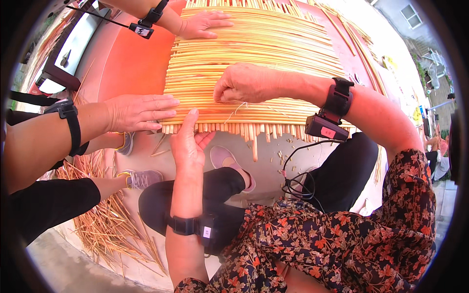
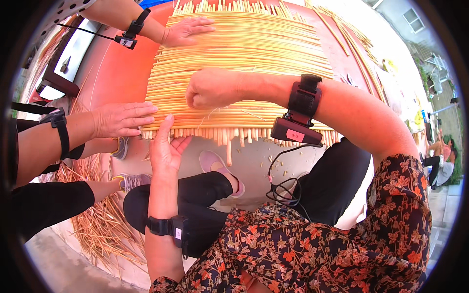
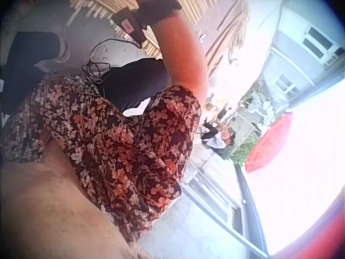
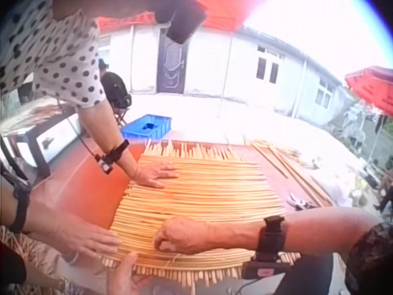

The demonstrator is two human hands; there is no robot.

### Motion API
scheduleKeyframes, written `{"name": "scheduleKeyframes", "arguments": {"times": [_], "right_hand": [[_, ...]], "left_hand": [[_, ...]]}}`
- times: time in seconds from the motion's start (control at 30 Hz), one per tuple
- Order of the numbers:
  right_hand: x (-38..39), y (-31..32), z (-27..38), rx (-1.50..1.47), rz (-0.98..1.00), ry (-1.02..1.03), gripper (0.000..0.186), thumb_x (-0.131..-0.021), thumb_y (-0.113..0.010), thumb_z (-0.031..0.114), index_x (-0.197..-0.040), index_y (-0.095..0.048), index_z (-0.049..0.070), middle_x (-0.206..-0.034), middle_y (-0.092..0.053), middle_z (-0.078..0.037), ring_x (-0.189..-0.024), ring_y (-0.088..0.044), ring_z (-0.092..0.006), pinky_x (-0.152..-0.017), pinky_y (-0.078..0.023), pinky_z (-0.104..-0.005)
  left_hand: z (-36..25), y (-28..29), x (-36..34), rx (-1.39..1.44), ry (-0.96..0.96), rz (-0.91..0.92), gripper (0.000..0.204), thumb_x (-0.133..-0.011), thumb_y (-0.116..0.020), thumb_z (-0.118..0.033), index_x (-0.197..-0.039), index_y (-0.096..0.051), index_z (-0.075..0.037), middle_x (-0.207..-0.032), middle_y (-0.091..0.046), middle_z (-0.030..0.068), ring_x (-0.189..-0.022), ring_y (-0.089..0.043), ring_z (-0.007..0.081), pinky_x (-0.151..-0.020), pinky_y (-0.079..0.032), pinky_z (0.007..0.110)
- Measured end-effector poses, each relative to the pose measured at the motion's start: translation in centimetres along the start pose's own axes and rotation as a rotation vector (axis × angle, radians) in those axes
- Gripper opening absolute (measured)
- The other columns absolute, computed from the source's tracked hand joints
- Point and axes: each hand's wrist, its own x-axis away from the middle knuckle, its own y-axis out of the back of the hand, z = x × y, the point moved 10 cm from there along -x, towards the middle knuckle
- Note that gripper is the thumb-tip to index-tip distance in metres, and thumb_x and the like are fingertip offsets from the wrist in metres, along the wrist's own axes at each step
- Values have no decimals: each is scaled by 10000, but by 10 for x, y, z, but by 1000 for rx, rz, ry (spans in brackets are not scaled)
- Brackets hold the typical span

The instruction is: The person threads a white string through holes in several wooden strips to assemble a mat, while another person assists by holding the strips steady on a table.

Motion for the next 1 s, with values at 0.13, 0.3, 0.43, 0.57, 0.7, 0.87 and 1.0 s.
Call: {"name": "scheduleKeyframes", "arguments": {"times": [0.13, 0.3, 0.43, 0.57, 0.7, 0.87, 1.0], "right_hand": [[-1, -7, -2, 20, 85, -40, 212, -858, -554, 134, -971, -677, 4, -853, -685, -140, -781, -639, -272, -737, -489, -351], [-3, -9, 1, -44, 131, 26, 212, -852, -531, 107, -945, -668, -27, -815, -675, -138, -739, -624, -238, -717, -483, -337], [-3, -10, 13, 43, 217, -65, 204, -829, -514, 84, -901, -662, -37, -769, -656, -133, -695, -597, -239, -680, -474, -351], [-15, -21, 6, 11, 203, -77, 185, -762, -508, 58, -810, -653, -45, -698, -622, -166, -649, -581, -260, -626, -462, -385], [-12, -8, 12, -38, 194, -51, 168, -733, -525, 59, -750, -653, -48, -664, -605, -207, -631, -584, -291, -617, -458, -418], [-16, -11, 11, 77, 195, -64, 183, -750, -538, 71, -809, -666, -45, -714, -632, -190, -663, -597, -289, -644, -473, -401], [-26, -21, 12, 232, 239, -42, 201, -757, -548, 68, -860, -687, -36, -779, -671, -167, -730, -630, -281, -676, -493, -382]], "left_hand": [[3, 2, 2, 9, -1, -8, 505, -754, -761, -284, -1146, -563, -35, -1032, -621, 113, -855, -641, 259, -774, -545, 393], [4, 0, 3, 26, -11, 7, 501, -750, -764, -286, -1134, -568, -31, -1021, -623, 113, -847, -643, 255, -772, -545, 392], [4, -1, 6, 32, -10, 2, 461, -767, -750, -265, -1116, -578, -18, -986, -637, 102, -801, -651, 228, -726, -552, 363], [8, 8, 5, 48, -15, -23, 420, -783, -738, -233, -1103, -586, -9, -961, -645, 93, -760, -656, 204, -685, -555, 340], [6, -2, 8, 71, -11, -5, 402, -784, -740, -221, -1092, -591, -10, -956, -645, 93, -756, -655, 202, -682, -556, 344], [6, -4, 11, 90, -18, 9, 382, -784, -743, -222, -1074, -600, -19, -946, -646, 88, -745, -653, 202, -675, -555, 345], [11, 6, 8, 98, -23, -6, 382, -782, -745, -225, -1073, -600, -24, -946, -646, 87, -744, -652, 201, -673, -554, 346]]}}
